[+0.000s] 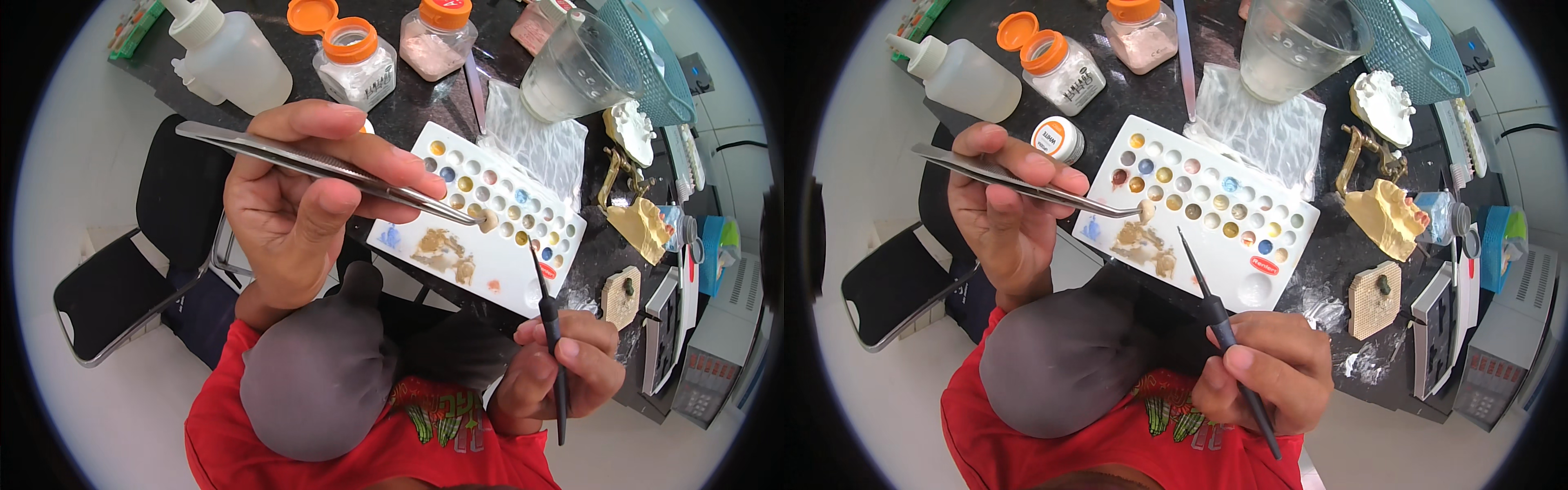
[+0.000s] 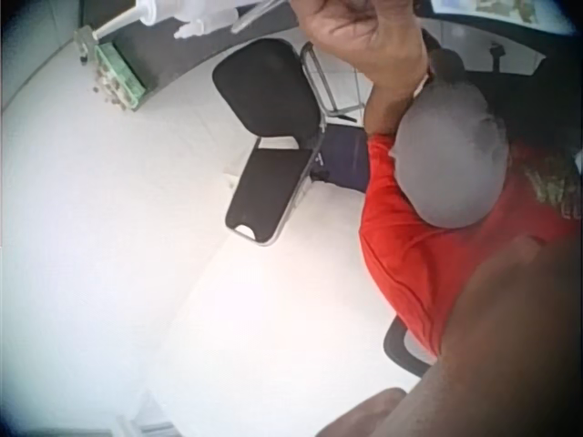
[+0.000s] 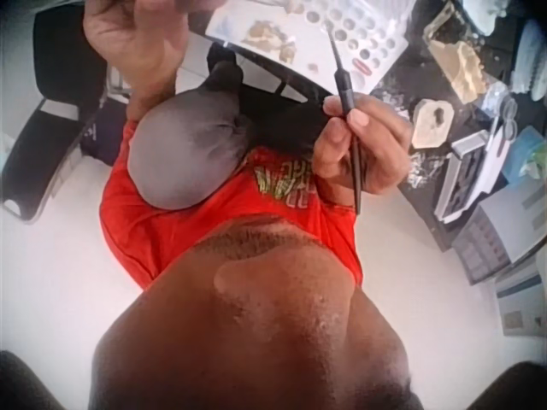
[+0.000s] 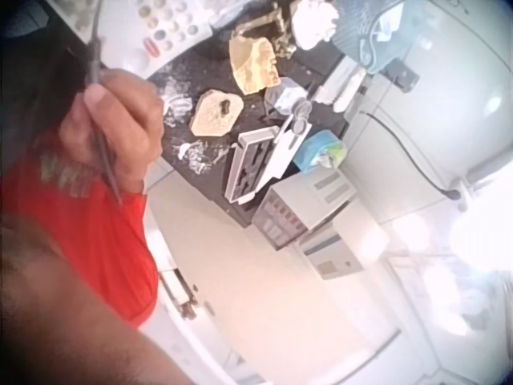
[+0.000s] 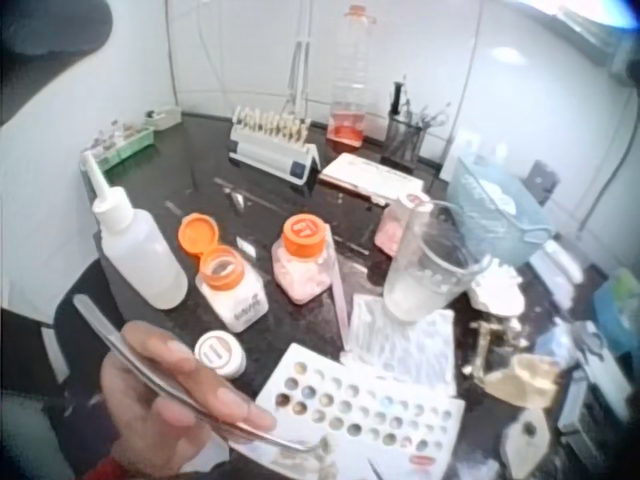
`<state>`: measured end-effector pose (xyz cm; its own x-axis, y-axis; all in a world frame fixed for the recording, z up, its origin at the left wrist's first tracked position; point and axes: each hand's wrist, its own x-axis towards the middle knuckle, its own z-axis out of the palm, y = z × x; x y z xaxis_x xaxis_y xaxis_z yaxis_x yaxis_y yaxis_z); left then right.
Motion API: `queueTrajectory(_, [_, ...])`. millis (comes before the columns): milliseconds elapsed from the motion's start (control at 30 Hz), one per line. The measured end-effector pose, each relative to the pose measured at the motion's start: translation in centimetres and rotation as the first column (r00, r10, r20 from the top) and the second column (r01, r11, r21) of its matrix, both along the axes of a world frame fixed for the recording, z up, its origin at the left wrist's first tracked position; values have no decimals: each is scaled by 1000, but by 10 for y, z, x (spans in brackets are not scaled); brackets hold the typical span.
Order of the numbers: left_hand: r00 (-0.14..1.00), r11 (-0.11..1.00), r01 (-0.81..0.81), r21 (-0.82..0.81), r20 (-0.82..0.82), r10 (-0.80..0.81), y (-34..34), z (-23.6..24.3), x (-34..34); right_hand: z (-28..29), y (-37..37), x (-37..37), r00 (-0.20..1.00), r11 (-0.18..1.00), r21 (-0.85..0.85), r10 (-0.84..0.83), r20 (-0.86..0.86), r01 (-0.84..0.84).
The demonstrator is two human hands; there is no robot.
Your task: The person holds a dental prosthetic with tweezers and applies pigments to it using a brush dipped into a color palette.
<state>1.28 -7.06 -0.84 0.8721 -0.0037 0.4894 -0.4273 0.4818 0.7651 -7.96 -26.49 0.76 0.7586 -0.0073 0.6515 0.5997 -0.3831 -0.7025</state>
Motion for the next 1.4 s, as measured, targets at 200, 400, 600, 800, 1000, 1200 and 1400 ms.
queueTrajectory(200, [996,995,84,-45,-16,-85,-2,1,1,-6,2,-1,999,999,46,-12,31,10])
queueTrajectory(400, [991,991,127,-51,-35,-129,3,0,1,-7,3,-1,998,998,55,-12,62,8])
queueTrajectory(600, [973,983,181,-40,-135,-185,10,1,3,-3,-5,-3,992,992,-12,125,31,-124])
queueTrajectory(800, [969,981,189,-49,-154,-194,12,5,5,-1,-2,-2,981,981,42,189,34,-190])
queueTrajectory(1000, [939,942,312,-119,-112,-325,21,1,8,-6,11,0,973,956,192,204,105,-221])
queueTrajectory(1200, [927,943,299,-145,-190,-323,20,0,4,-6,10,2,972,966,122,220,77,-228])
queueTrajectory(1400, [931,943,294,-153,-179,-319,20,-1,3,-6,12,2,975,967,134,208,79,-217])
